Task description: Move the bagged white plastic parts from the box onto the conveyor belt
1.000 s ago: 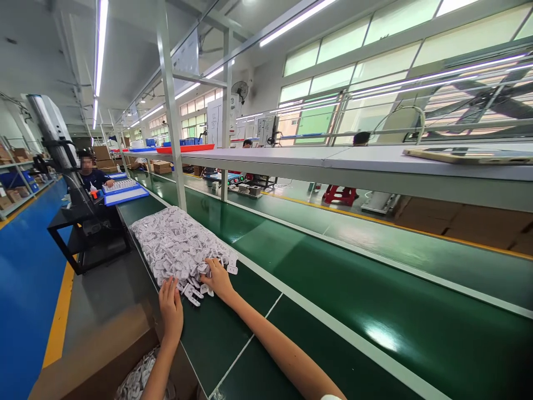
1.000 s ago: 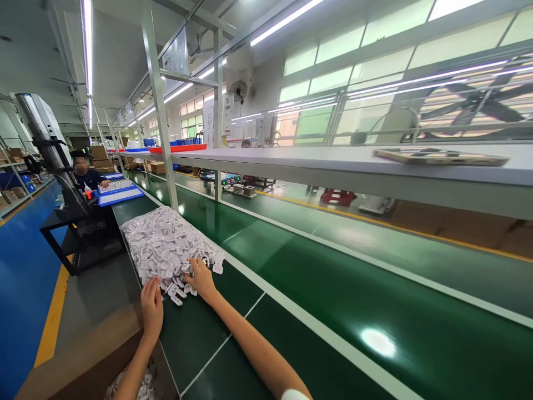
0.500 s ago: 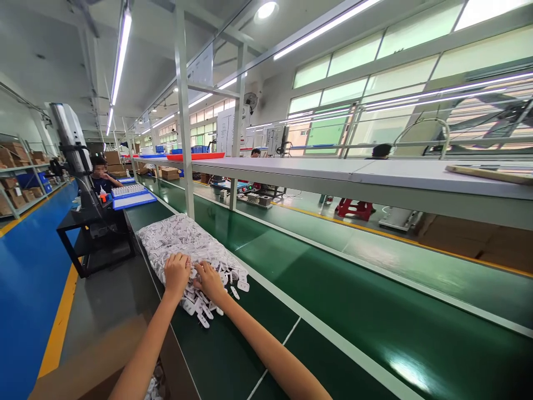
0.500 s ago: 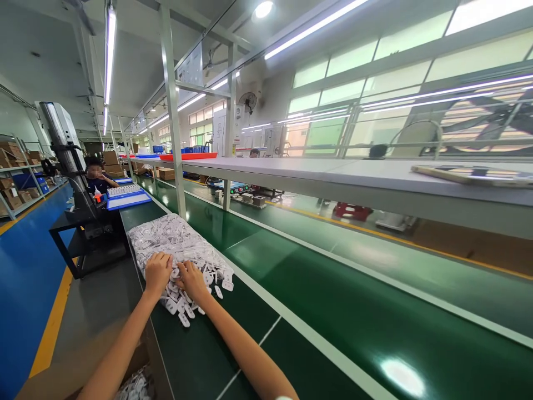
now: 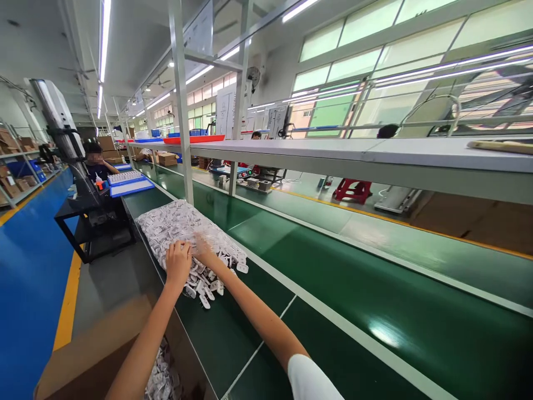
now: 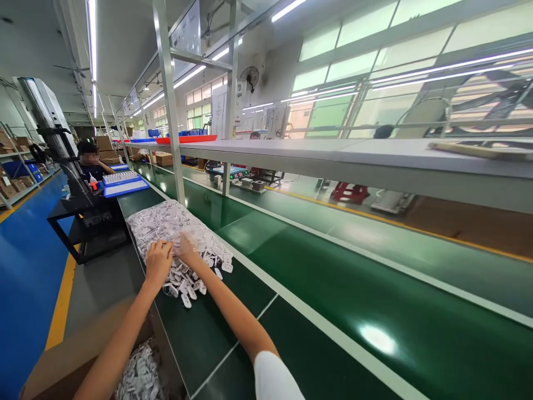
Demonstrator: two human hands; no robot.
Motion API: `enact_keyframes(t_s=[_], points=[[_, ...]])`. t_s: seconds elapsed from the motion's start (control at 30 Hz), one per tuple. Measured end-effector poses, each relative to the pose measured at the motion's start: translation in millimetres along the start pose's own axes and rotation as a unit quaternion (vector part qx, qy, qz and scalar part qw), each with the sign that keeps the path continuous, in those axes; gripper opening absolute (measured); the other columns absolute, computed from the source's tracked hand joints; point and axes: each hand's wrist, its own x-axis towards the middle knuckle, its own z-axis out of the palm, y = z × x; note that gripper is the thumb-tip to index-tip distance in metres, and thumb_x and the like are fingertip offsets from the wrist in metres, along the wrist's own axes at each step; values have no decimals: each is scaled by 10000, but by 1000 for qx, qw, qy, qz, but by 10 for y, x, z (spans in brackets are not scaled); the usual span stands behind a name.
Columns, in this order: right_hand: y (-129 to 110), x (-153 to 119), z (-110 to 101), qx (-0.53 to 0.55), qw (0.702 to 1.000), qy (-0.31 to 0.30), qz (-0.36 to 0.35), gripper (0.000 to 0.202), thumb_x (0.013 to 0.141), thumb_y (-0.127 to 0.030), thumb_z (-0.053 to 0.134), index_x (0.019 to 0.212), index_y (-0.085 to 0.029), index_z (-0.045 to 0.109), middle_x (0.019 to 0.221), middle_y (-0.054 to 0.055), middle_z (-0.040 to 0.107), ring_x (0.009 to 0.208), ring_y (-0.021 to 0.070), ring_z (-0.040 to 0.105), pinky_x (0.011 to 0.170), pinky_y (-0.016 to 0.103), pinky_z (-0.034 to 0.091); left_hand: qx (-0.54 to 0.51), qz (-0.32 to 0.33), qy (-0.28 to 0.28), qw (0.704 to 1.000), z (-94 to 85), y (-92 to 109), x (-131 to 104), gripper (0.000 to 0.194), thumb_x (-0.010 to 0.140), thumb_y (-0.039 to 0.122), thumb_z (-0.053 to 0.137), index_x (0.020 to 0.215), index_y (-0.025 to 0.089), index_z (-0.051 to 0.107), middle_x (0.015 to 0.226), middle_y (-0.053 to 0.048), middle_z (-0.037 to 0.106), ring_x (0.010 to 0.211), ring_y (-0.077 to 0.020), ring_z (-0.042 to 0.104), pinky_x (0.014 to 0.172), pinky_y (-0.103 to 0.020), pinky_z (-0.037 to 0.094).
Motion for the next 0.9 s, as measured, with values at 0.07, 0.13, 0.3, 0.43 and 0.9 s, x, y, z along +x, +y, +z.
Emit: enact_keyframes(t_s=[0.07,0.13,0.3,0.43,0.9], points=[[132,-281,-176,0,1000,-11,24,451,927,-361,592,1327,-187,478,1354,122,474,1215,288,480,1017,516,407,-23,-4,-19,1000,-19,45,-232,311,918,198,513,1227,174,540,1182,-102,548,1143,-266,493,954,-454,444],[292,-632,-376,2,999,-22,44,525,903,-364,609,1364,-178,441,1351,137,476,1253,300,441,1047,493,379,-48,-12,-44,998,-24,119,-595,333,919,239,506,1242,163,530,1171,-123,547,1146,-284,492,964,-443,443],[658,-1276,-643,27,992,-78,100,535,843,-350,662,1287,-96,504,1228,183,540,1141,322,522,964,474,444,-95,-57,-140,984,147,343,-1512,308,854,193,564,1156,132,559,1120,-122,579,1013,-256,608,832,-351,519],[722,-1268,-542,76,983,-155,70,613,764,-338,758,1285,-127,513,1205,128,564,1095,270,563,932,436,470,-104,-114,-170,973,406,394,-1596,497,865,170,567,1333,108,411,1316,-179,477,1059,-250,602,857,-366,522],[211,-1061,-211,182,981,-69,14,399,869,-319,676,1210,-150,555,1083,74,604,821,164,620,714,324,549,-221,-82,-74,969,720,214,-984,301,920,258,569,1199,148,537,1180,-92,572,1003,-206,603,832,-395,551]])
